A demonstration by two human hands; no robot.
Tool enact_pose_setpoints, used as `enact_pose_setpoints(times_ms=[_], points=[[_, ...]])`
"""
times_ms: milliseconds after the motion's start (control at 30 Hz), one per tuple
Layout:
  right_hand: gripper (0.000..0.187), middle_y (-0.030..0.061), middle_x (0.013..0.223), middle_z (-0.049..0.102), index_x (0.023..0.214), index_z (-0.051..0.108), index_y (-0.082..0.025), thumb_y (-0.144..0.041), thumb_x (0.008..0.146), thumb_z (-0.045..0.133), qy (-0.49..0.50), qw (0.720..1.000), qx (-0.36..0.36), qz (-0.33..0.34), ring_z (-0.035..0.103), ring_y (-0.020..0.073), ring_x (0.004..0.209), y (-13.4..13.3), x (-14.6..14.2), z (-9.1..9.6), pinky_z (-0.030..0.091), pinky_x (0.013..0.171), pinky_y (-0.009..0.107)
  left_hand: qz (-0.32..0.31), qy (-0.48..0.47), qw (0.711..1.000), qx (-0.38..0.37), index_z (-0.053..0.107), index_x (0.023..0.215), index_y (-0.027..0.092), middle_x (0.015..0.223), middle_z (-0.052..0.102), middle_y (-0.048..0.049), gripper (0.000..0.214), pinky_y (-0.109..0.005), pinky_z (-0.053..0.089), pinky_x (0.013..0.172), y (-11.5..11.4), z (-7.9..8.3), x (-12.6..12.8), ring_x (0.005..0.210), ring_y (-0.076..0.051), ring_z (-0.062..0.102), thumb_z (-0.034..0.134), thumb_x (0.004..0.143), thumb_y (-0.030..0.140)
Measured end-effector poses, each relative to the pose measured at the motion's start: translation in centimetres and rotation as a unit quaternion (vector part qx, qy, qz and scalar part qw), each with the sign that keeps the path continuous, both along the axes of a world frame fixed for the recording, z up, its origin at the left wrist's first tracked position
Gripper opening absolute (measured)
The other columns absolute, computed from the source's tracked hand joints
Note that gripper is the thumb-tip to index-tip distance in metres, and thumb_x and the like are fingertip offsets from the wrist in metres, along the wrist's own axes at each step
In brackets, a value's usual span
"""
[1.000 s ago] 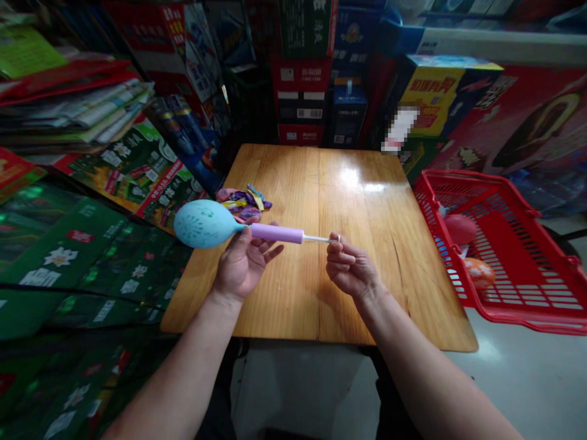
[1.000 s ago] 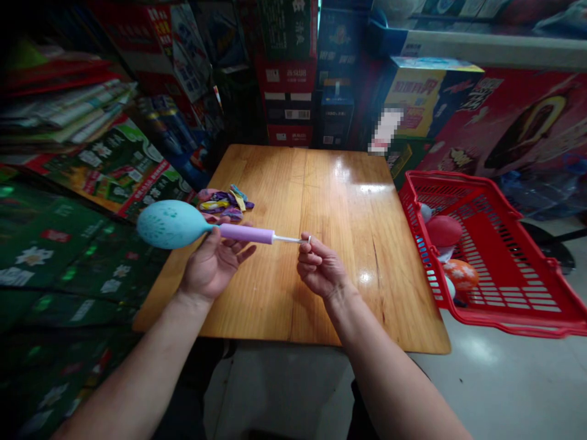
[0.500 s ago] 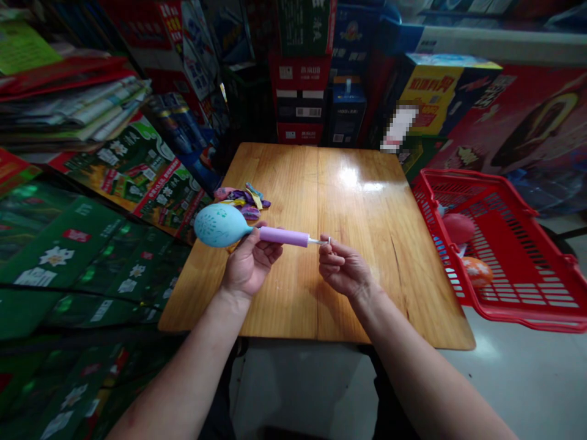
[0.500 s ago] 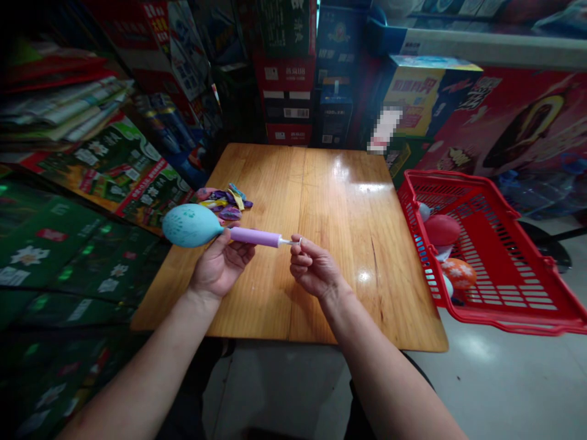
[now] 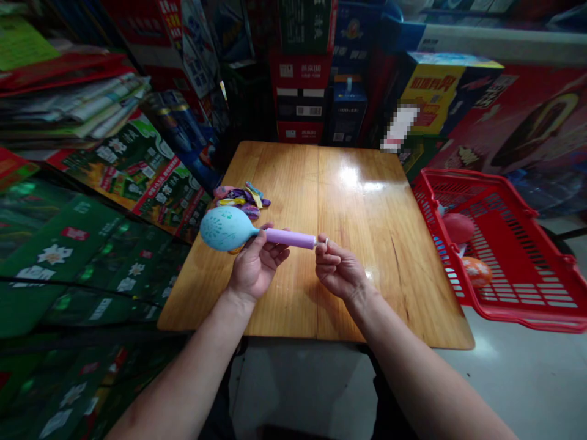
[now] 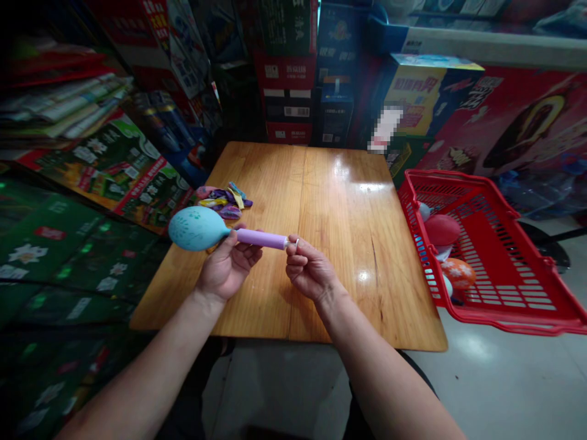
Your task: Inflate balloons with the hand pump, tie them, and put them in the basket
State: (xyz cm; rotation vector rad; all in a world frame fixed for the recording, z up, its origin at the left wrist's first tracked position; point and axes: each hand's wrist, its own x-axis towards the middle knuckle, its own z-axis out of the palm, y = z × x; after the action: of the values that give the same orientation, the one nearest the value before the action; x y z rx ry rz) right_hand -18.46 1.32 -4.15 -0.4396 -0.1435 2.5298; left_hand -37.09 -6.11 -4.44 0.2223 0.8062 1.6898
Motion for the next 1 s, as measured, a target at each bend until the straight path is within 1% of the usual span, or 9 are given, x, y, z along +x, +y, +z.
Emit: enact_pose_setpoints(times_ms=[133,233,300,400,500,667,867,933,1000], points=[[0.009,-0.0033,0.073,0.067,0.099,0.064,-0.016,-0.012,0.097,0.056,-0.012,1.000,0.005,0.011,0.041,-0.0004,0.043,0.8,1.1,0.6,0.036,0.042,0.008,0.019,-0.004,0.999,-0.026,0.068,0.115,0.021,0.100,0.077,-0.0090,0.028,-0.030,0.059,0.076,0.3,0.5,-1.2,0.087,-0.020,0.074,0.071,0.089,0.033],[0.014,-0.0038,0.071,0.065,0.099,0.065,-0.015,-0.012,0.099,0.051,-0.007,1.000,0.020,-0.011,0.038,-0.0005,0.041,1.3,2.1,1.2,0.034,0.041,0.008,0.059,0.017,0.998,-0.002,0.069,0.114,0.020,0.103,0.077,-0.0094,0.028,-0.028,0.059,0.075,0.1,1.3,-2.5,0.087,-0.019,0.073,0.070,0.090,0.033],[0.015,-0.0046,0.070,0.064,0.098,0.065,-0.015,-0.012,0.099,0.050,-0.008,0.999,0.028,-0.024,0.036,-0.0004,0.040,1.3,2.3,1.3,0.033,0.040,0.008,0.078,0.040,0.996,0.021,0.068,0.117,0.021,0.110,0.076,-0.0100,0.030,-0.031,0.059,0.078,-0.1,1.6,-2.9,0.094,-0.020,0.073,0.068,0.091,0.035],[0.013,-0.0044,0.069,0.063,0.097,0.065,-0.015,-0.014,0.099,0.053,-0.019,1.000,0.019,-0.008,0.034,0.0000,0.040,0.6,1.5,0.8,0.032,0.040,0.009,0.029,0.054,0.998,0.026,0.065,0.122,0.023,0.118,0.074,-0.0116,0.033,-0.038,0.059,0.085,-0.5,1.5,-2.2,0.104,-0.024,0.071,0.067,0.092,0.037],[0.010,-0.0037,0.070,0.063,0.098,0.064,-0.015,-0.014,0.098,0.055,-0.007,1.000,0.001,0.002,0.034,0.0000,0.040,-0.2,0.3,0.0,0.032,0.039,0.009,-0.012,0.042,0.999,0.011,0.065,0.121,0.023,0.117,0.074,-0.0122,0.031,-0.037,0.058,0.085,-0.7,0.8,-0.8,0.101,-0.023,0.072,0.068,0.092,0.034],[0.007,-0.0042,0.070,0.062,0.097,0.064,-0.014,-0.013,0.097,0.057,-0.011,1.000,-0.011,0.000,0.033,-0.0001,0.040,-0.2,-0.3,0.0,0.032,0.039,0.009,0.000,0.027,1.000,-0.002,0.067,0.117,0.022,0.113,0.075,-0.0123,0.030,-0.034,0.058,0.084,-0.2,0.4,-0.4,0.099,-0.022,0.072,0.070,0.090,0.033],[0.012,-0.0042,0.069,0.063,0.097,0.065,-0.014,-0.012,0.098,0.054,-0.033,0.999,0.015,-0.007,0.033,0.0002,0.040,1.2,1.4,1.2,0.032,0.039,0.009,0.065,0.027,0.998,-0.004,0.069,0.113,0.019,0.106,0.076,-0.0104,0.028,-0.029,0.059,0.078,0.0,1.5,-2.6,0.092,-0.020,0.073,0.071,0.088,0.032],[0.013,-0.0052,0.068,0.062,0.097,0.065,-0.015,-0.012,0.098,0.052,-0.020,0.999,0.022,-0.027,0.032,-0.0004,0.039,1.4,1.6,1.2,0.031,0.039,0.008,0.080,0.040,0.996,0.015,0.068,0.118,0.021,0.111,0.075,-0.0103,0.032,-0.032,0.059,0.080,-0.3,1.7,-2.8,0.097,-0.021,0.073,0.071,0.089,0.035],[0.012,-0.0053,0.068,0.062,0.096,0.065,-0.015,-0.013,0.098,0.053,-0.021,0.999,0.023,-0.024,0.032,-0.0005,0.039,1.2,1.4,1.0,0.031,0.039,0.009,0.049,0.045,0.998,0.023,0.065,0.124,0.024,0.116,0.074,-0.0107,0.036,-0.039,0.059,0.086,-0.6,1.6,-2.2,0.103,-0.024,0.072,0.069,0.091,0.037]])
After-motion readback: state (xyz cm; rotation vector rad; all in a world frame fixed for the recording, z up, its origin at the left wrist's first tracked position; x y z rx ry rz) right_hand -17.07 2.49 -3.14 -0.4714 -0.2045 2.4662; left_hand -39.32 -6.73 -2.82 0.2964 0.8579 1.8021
